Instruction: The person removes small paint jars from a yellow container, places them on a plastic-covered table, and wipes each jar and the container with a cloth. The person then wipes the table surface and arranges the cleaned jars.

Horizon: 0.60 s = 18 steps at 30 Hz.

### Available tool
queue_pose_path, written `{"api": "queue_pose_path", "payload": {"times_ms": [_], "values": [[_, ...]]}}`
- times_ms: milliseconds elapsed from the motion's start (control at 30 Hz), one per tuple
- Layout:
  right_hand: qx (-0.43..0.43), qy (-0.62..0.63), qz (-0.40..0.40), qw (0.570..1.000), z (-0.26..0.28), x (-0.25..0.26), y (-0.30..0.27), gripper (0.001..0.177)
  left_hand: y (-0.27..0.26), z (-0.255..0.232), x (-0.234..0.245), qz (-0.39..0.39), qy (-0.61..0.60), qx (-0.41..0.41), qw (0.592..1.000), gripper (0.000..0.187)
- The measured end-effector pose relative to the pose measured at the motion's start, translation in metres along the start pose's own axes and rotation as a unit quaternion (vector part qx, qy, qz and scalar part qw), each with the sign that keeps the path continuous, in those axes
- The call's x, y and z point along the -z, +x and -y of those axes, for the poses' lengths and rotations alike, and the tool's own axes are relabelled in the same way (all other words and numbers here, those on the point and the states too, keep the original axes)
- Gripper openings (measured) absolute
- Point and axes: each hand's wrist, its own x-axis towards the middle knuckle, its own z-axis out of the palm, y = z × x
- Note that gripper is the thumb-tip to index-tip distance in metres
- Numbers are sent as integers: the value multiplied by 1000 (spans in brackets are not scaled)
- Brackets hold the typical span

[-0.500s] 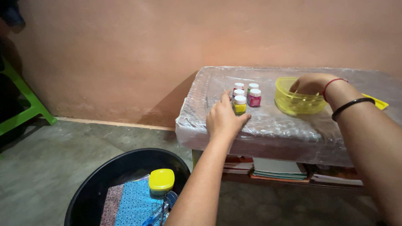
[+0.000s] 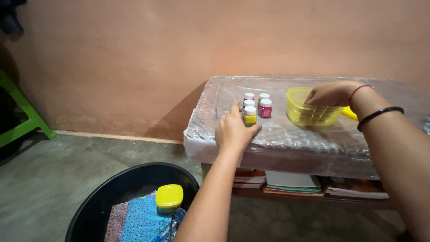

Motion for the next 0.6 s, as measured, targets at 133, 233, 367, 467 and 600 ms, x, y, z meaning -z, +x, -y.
{"api": "queue_pose_path", "payload": {"times_ms": [133,233,367,467,600], "values": [[-7,-65,-76,995,18,3,-29,46,1,1,-1,-2,1,-2,1000,99],[-17,52,-17,998,27,2,-47,54,2,3,-4,-8,-9,-14,1000,98],[97,-22,-43,994,18,0,-48,36,1,6,-6,-18,-6,-37,999,96],[144,36,-111,983,11,6,-56,31,2,9,-7,-12,-12,-43,999,96],[187,162,-166,955,3,13,-90,33,8,7,-18,-78,-96,-93,988,81]]}}
